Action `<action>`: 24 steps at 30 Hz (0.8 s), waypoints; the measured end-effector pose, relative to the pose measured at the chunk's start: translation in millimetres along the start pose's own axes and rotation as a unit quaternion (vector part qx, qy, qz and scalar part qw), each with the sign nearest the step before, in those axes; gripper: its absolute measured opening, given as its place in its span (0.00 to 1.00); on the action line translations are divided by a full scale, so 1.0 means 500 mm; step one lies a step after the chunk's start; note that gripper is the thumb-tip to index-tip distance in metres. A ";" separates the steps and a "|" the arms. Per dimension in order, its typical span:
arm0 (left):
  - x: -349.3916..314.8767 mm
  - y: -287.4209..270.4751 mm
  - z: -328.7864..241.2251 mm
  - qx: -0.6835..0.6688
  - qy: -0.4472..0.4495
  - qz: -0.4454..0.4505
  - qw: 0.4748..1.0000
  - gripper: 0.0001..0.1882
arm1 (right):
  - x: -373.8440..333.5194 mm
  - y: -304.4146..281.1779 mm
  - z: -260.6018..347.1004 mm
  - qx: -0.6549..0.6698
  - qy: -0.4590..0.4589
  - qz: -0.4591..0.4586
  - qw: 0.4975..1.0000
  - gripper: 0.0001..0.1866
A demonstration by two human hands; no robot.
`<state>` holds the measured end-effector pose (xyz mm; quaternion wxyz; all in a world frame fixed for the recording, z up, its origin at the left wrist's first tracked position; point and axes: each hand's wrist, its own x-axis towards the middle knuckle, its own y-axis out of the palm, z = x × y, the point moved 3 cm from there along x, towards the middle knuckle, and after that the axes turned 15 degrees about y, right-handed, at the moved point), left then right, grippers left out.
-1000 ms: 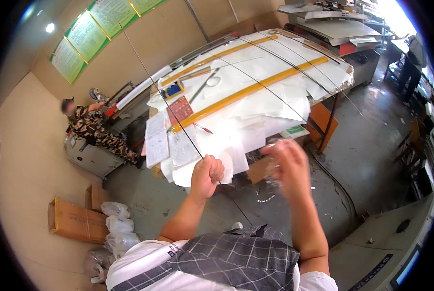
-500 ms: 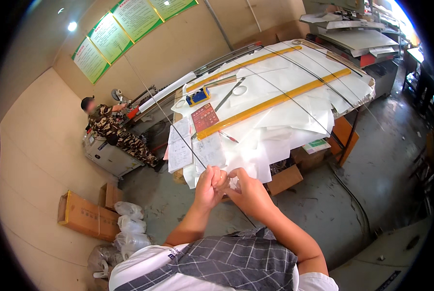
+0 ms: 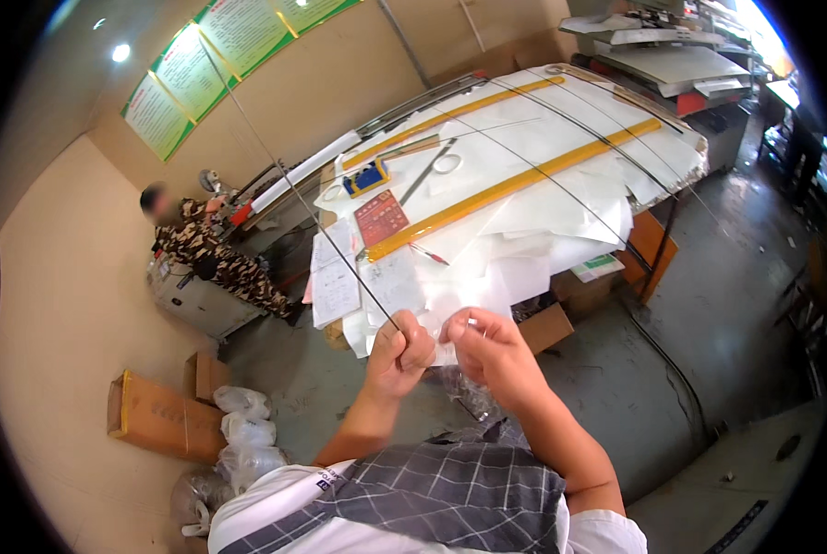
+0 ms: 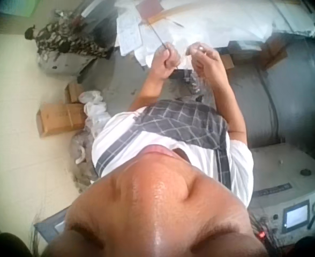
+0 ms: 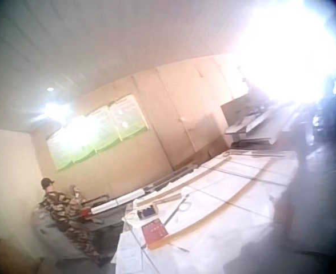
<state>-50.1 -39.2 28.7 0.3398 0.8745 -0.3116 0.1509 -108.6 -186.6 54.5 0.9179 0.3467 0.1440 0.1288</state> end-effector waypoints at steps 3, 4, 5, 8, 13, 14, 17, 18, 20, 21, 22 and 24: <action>0.014 0.015 0.018 0.014 -0.025 0.006 1.000 0.11 | -0.007 -0.017 0.040 0.085 -0.043 -0.009 0.995 0.08; 0.017 0.017 0.023 0.037 -0.034 0.006 0.999 0.10 | -0.013 -0.022 0.058 0.110 -0.062 -0.011 0.992 0.08; 0.021 0.021 0.031 0.056 -0.044 0.009 0.997 0.10 | -0.020 -0.037 0.076 0.125 -0.074 -0.032 0.989 0.07; 0.022 0.032 0.040 0.075 -0.062 0.024 0.995 0.09 | -0.043 -0.077 0.124 0.153 -0.153 -0.060 0.975 0.07; 0.037 0.052 0.023 0.069 -0.083 0.050 0.993 0.10 | -0.089 -0.158 0.190 0.198 -0.251 0.014 0.947 0.07; 0.041 0.054 0.015 0.067 -0.089 0.053 0.992 0.11 | -0.097 -0.172 0.199 0.208 -0.256 0.035 0.943 0.07; 0.048 0.063 -0.004 0.055 -0.103 0.077 0.990 0.11 | -0.137 -0.209 0.216 0.241 -0.297 0.027 0.924 0.07; 0.049 0.064 -0.011 0.048 -0.106 0.084 0.990 0.11 | -0.151 -0.222 0.221 0.249 -0.308 0.030 0.918 0.08; 0.050 0.064 -0.024 0.042 -0.114 0.085 0.989 0.11 | -0.182 -0.249 0.230 0.249 -0.332 0.052 0.908 0.09; 0.051 0.065 -0.032 0.038 -0.115 0.086 0.989 0.11 | -0.197 -0.257 0.236 0.243 -0.347 0.050 0.905 0.09; 0.052 0.065 -0.040 0.033 -0.116 0.086 0.989 0.11 | -0.214 -0.266 0.242 0.236 -0.362 0.047 0.901 0.09; 0.055 0.063 -0.051 0.026 -0.111 0.106 0.988 0.11 | -0.250 -0.288 0.256 0.230 -0.379 0.044 0.896 0.09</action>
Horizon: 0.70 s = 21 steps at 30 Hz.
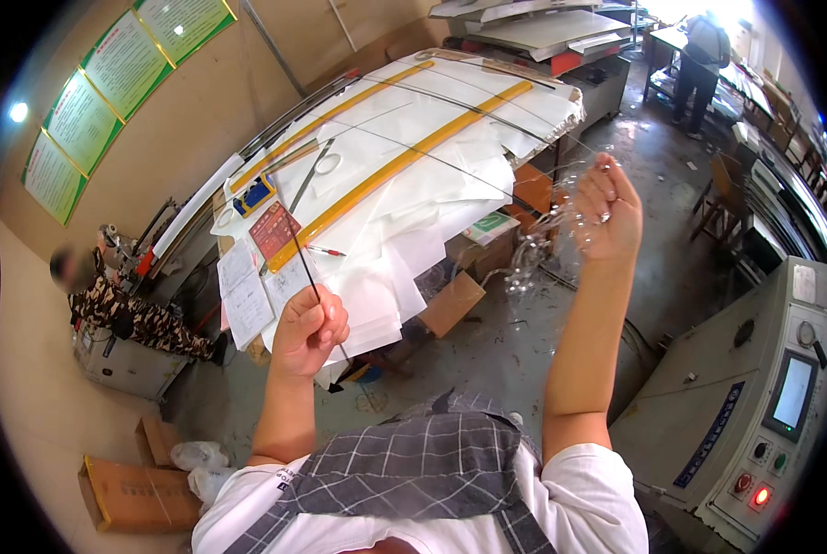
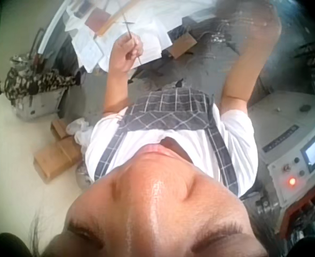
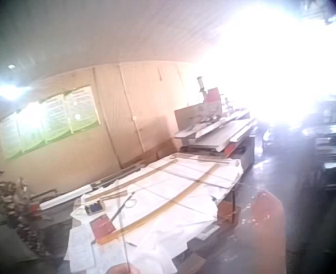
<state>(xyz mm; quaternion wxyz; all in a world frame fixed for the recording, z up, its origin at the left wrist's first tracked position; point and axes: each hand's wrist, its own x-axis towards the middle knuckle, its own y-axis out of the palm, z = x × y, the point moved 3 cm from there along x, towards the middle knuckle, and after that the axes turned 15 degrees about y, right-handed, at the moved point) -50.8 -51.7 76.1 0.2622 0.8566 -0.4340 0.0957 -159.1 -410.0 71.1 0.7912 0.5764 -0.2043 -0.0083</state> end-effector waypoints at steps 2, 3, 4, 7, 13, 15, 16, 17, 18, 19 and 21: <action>-0.002 -0.002 -0.009 -0.011 0.008 0.016 1.000 0.12 | -0.012 -0.006 0.041 -0.003 -0.018 -0.013 1.000 0.09; -0.005 -0.002 -0.013 -0.014 0.003 0.026 1.000 0.12 | -0.017 -0.013 0.063 -0.015 -0.034 -0.025 0.999 0.09; -0.007 -0.001 -0.019 -0.017 -0.002 0.037 0.999 0.12 | -0.022 -0.021 0.085 -0.026 -0.051 -0.038 0.998 0.10; -0.010 -0.002 -0.031 -0.026 -0.018 0.066 0.997 0.12 | -0.048 -0.039 0.156 -0.034 -0.088 -0.054 0.994 0.10; -0.034 -0.020 -0.058 -0.078 -0.047 0.092 0.992 0.13 | -0.111 -0.146 0.305 -0.072 -0.224 -0.181 0.955 0.09; -0.040 -0.028 -0.065 -0.091 -0.055 0.113 0.988 0.13 | -0.140 -0.179 0.338 -0.048 -0.230 -0.189 0.953 0.07; -0.043 -0.032 -0.068 -0.097 -0.062 0.125 0.985 0.13 | -0.156 -0.204 0.363 -0.038 -0.233 -0.193 0.952 0.07; -0.046 -0.031 -0.072 -0.101 -0.069 0.137 0.983 0.13 | -0.170 -0.242 0.389 -0.016 -0.238 -0.201 0.950 0.09; -0.048 -0.028 -0.069 -0.104 -0.100 0.134 0.981 0.13 | -0.174 -0.264 0.386 -0.015 -0.249 -0.228 0.941 0.10; -0.050 -0.023 -0.065 -0.107 -0.130 0.131 0.977 0.12 | -0.179 -0.284 0.382 -0.014 -0.260 -0.255 0.931 0.11; -0.054 -0.010 -0.054 -0.133 -0.175 0.126 0.967 0.12 | -0.175 -0.328 0.352 -0.084 -0.238 -0.344 0.905 0.10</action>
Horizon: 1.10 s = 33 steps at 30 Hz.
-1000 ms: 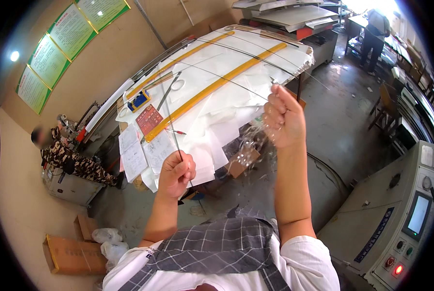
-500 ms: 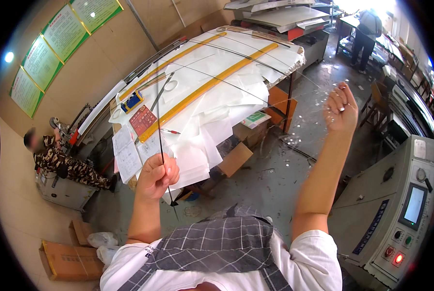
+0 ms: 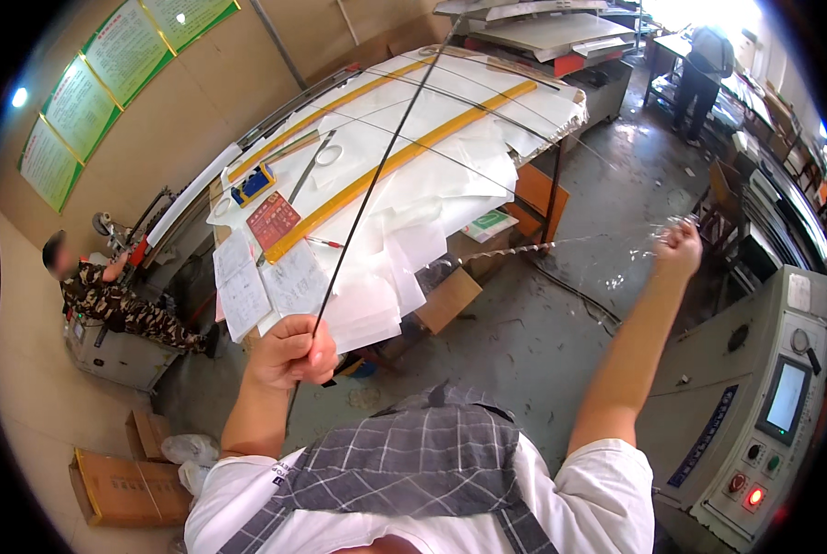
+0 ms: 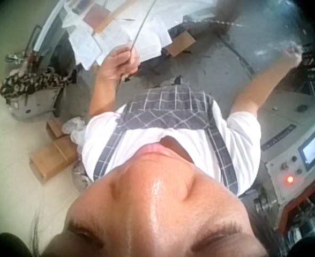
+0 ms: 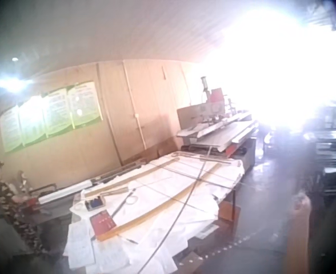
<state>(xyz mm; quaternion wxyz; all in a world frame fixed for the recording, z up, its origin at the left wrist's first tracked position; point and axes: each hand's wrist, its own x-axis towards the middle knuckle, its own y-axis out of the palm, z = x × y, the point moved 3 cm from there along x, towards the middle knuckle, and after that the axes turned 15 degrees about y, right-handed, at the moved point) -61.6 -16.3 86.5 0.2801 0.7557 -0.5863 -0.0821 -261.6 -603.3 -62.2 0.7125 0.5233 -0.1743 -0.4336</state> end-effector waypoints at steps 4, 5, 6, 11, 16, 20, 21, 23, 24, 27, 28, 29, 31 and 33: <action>0.028 0.003 0.039 -0.062 -0.016 -0.005 0.998 0.14 | -0.268 0.294 -0.292 -0.131 0.036 0.096 0.986 0.16; 0.035 0.001 0.047 -0.068 -0.015 -0.005 0.998 0.14 | -0.321 0.345 -0.354 -0.151 0.078 0.228 0.959 0.17; 0.042 0.000 0.053 -0.062 -0.007 -0.010 0.998 0.15 | -0.366 0.383 -0.411 -0.186 0.119 0.290 0.931 0.20; 0.044 -0.030 0.080 -0.080 0.026 -0.098 0.992 0.11 | -0.537 0.488 -0.560 -0.488 0.102 0.466 0.731 0.19; 0.010 -0.063 0.085 -0.082 0.078 -0.157 0.981 0.18 | -0.512 0.450 -0.597 -0.462 0.262 0.363 0.766 0.08; 0.027 -0.044 0.061 0.018 0.156 -0.129 0.979 0.34 | -0.497 0.424 -0.630 -0.361 0.420 0.343 0.759 0.08; 0.035 -0.045 0.059 0.020 0.162 -0.126 0.978 0.33 | -0.499 0.417 -0.639 -0.370 0.437 0.334 0.749 0.08; 0.046 -0.047 0.054 0.026 0.173 -0.119 0.977 0.33 | -0.501 0.402 -0.653 -0.384 0.471 0.315 0.730 0.08; 0.048 -0.048 0.053 0.014 0.168 -0.115 0.979 0.30 | -0.498 0.389 -0.663 -0.374 0.493 0.305 0.724 0.07; 0.047 -0.061 0.057 -0.019 0.140 -0.097 0.985 0.20 | -0.483 0.364 -0.674 -0.351 0.511 0.258 0.741 0.08; 0.044 -0.074 0.064 -0.026 0.120 -0.089 0.988 0.16 | -0.477 0.361 -0.663 -0.345 0.492 0.240 0.762 0.07; 0.042 -0.082 0.068 -0.031 0.102 -0.083 0.991 0.11 | -0.470 0.361 -0.657 -0.333 0.483 0.238 0.774 0.07; 0.043 -0.081 0.076 -0.031 0.091 -0.077 0.992 0.08 | -0.456 0.358 -0.640 -0.308 0.466 0.236 0.796 0.06; 0.042 -0.084 0.075 -0.038 0.091 -0.063 0.993 0.08 | -0.450 0.371 -0.608 -0.320 0.419 0.223 0.820 0.06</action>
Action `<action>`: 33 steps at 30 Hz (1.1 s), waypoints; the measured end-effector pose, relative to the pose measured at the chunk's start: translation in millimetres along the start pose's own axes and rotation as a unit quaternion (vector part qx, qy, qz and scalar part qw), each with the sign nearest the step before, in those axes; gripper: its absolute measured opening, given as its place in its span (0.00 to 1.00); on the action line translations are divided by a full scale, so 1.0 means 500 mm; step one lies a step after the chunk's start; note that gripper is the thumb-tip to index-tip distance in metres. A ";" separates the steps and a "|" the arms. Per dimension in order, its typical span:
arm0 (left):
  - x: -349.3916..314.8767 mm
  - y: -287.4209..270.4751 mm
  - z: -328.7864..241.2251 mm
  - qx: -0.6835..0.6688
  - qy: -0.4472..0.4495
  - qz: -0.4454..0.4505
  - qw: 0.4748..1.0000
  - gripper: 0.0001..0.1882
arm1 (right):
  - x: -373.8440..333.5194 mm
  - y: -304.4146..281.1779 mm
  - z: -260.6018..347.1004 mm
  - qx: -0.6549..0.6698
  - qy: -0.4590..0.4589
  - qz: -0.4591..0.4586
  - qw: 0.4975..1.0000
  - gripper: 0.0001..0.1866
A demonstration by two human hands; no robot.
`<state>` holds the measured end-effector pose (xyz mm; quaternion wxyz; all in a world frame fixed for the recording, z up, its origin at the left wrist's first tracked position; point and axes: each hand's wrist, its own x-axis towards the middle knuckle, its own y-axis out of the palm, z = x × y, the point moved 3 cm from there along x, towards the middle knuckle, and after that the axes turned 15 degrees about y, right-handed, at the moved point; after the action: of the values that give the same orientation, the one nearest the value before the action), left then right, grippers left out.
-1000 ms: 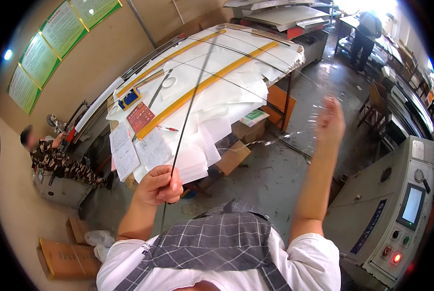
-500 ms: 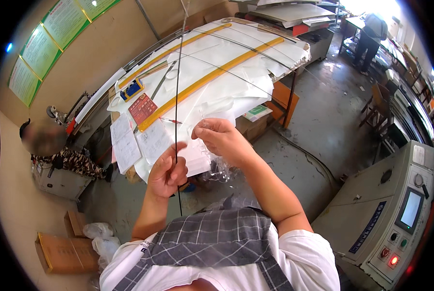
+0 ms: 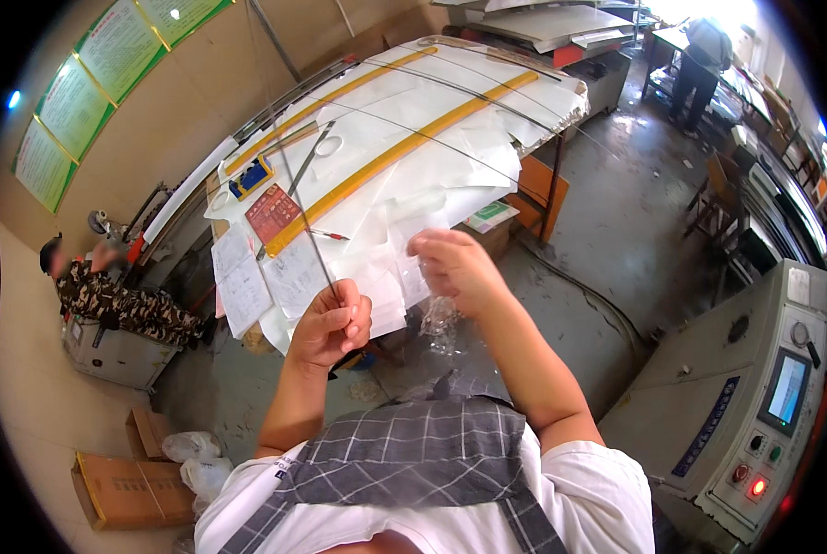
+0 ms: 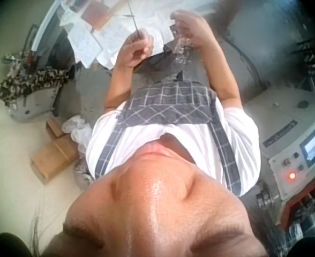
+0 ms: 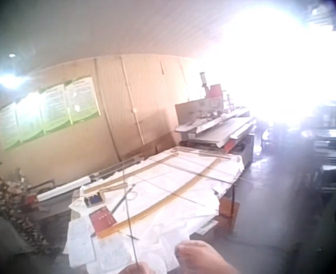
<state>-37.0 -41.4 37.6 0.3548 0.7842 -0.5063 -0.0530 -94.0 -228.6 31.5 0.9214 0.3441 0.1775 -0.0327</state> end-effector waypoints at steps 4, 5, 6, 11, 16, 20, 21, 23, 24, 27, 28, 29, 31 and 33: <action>-0.001 -0.001 -0.019 -0.003 0.014 0.036 0.999 0.08 | -0.025 -0.032 0.056 0.059 -0.096 -0.021 0.993 0.05; -0.001 -0.001 -0.026 0.003 0.018 0.044 0.999 0.09 | -0.033 -0.039 0.070 0.077 -0.124 -0.028 0.989 0.04; -0.002 -0.002 -0.033 0.005 0.023 0.049 0.999 0.09 | -0.035 -0.050 0.085 0.079 -0.134 -0.004 0.988 0.04; -0.010 -0.010 -0.066 -0.010 0.046 0.075 0.996 0.07 | -0.064 -0.096 0.153 0.125 -0.212 0.017 0.969 0.03; -0.020 -0.002 -0.100 -0.100 0.060 0.113 0.987 0.10 | -0.093 -0.218 0.205 0.175 -0.224 -0.002 0.959 0.07; -0.037 0.006 -0.117 -0.169 0.067 0.151 0.972 0.09 | -0.115 -0.335 0.237 0.156 -0.255 0.036 0.954 0.09; -0.036 0.003 -0.119 -0.180 0.059 0.161 0.969 0.09 | -0.138 -0.361 0.244 0.151 -0.279 0.028 0.948 0.10; -0.040 0.001 -0.117 -0.187 0.055 0.164 0.967 0.08 | -0.142 -0.436 0.252 0.141 -0.279 0.055 0.948 0.11; -0.038 -0.001 -0.113 -0.190 0.054 0.162 0.967 0.08 | -0.142 -0.470 0.255 0.137 -0.279 0.067 0.948 0.11; -0.036 -0.014 -0.115 -0.199 0.060 0.145 0.967 0.07 | -0.168 -0.537 0.270 0.131 -0.269 0.045 0.953 0.10; -0.037 -0.020 -0.118 -0.202 0.063 0.138 0.968 0.07 | -0.182 -0.561 0.279 0.155 -0.277 0.060 0.946 0.09; -0.039 -0.026 -0.122 -0.201 0.064 0.126 0.969 0.06 | -0.199 -0.598 0.288 0.179 -0.287 0.075 0.938 0.08; -0.048 -0.038 -0.131 -0.201 0.064 0.101 0.972 0.06 | -0.230 -0.706 0.310 0.247 -0.264 0.134 0.923 0.06; -0.058 -0.048 -0.139 -0.177 0.033 0.089 0.980 0.07 | -0.259 -0.853 0.335 0.334 -0.196 0.220 0.895 0.05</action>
<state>-2.3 23.3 66.4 0.5079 0.6620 -0.5447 -0.0842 -241.9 -669.5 -71.3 0.7521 0.6484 -0.1084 0.0464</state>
